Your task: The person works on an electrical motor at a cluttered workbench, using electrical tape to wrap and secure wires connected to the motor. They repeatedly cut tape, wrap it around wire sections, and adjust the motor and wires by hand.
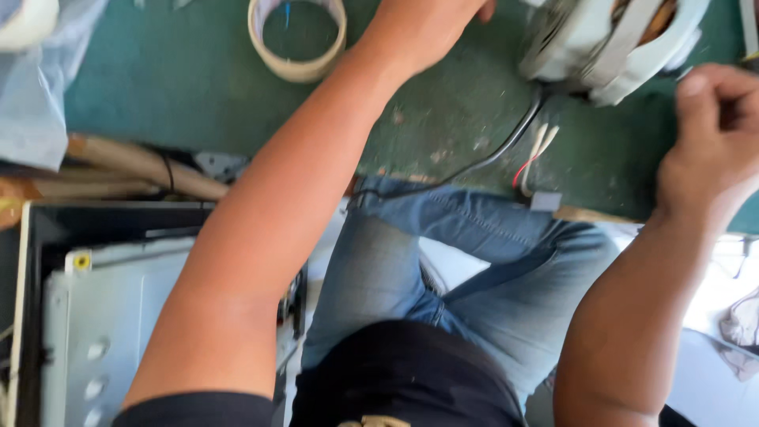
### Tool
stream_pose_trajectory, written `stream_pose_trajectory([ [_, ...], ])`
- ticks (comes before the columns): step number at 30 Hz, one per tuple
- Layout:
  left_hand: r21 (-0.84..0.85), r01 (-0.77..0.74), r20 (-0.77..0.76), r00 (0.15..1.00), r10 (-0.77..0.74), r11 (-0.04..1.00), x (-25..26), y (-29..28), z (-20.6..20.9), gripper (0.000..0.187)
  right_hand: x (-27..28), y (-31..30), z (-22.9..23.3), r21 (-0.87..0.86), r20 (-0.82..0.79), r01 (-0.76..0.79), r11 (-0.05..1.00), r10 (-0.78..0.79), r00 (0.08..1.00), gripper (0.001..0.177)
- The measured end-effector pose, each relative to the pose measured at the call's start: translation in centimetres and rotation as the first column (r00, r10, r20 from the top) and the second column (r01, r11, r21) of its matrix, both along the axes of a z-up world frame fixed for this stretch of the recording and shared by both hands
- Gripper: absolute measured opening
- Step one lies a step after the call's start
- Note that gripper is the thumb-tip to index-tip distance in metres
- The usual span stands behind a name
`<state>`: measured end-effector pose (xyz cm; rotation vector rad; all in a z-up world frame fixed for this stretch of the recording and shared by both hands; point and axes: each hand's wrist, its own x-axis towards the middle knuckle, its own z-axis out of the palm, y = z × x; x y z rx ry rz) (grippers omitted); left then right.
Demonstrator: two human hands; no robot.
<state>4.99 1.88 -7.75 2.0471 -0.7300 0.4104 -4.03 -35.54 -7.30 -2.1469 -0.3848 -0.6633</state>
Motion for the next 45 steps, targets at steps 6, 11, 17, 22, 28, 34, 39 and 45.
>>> stream_pose_trajectory([
  [6, -0.162, -0.057, -0.302, 0.953, 0.006, 0.985, -2.7, 0.5, 5.1, 0.015, -0.8, 2.5, 2.7, -0.048, 0.046, 0.139, 0.989, -0.137, 0.990, 0.004],
  [11, -0.296, -0.003, -0.339, 0.935, -0.102, 0.955, -3.2, 0.6, 5.3, 0.052, -1.0, 3.3, 3.5, -0.055, -0.056, 0.241, 0.969, -0.243, 0.968, 0.005],
  [17, -0.280, -0.170, -0.560, 0.829, -0.017, 0.945, -4.0, 0.5, 7.3, 0.025, -1.3, 4.4, 4.4, 0.036, -0.101, 0.254, 0.966, -0.250, 0.963, 0.004],
  [22, -0.353, -0.133, -0.419, 0.907, -0.030, 0.926, -2.2, 0.5, 3.3, 0.028, -0.2, 2.8, 2.6, 0.156, -0.017, 0.193, 0.969, -0.192, 0.981, 0.005],
  [28, -0.361, -0.162, -0.443, 0.896, -0.016, 0.918, -2.3, 0.4, 3.1, 0.025, -0.5, 2.6, 2.6, 0.219, -0.015, 0.207, 0.953, -0.209, 0.978, 0.008],
  [34, -0.375, -0.173, -0.420, 0.907, 0.000, 0.911, -2.4, 0.4, 3.2, 0.027, -0.8, 2.7, 2.9, 0.244, -0.050, 0.210, 0.947, -0.204, 0.978, 0.007],
  [39, -0.363, -0.200, -0.353, 0.933, 0.064, 0.910, -2.4, 0.5, 3.4, 0.021, -1.1, 2.7, 2.8, 0.251, -0.061, 0.186, 0.950, -0.177, 0.982, 0.008],
  [45, -0.320, -0.258, -0.348, 0.927, 0.140, 0.912, -2.2, -0.2, 3.2, 0.017, -0.9, 2.6, 2.6, 0.225, -0.033, 0.157, 0.962, -0.154, 0.988, 0.008],
])
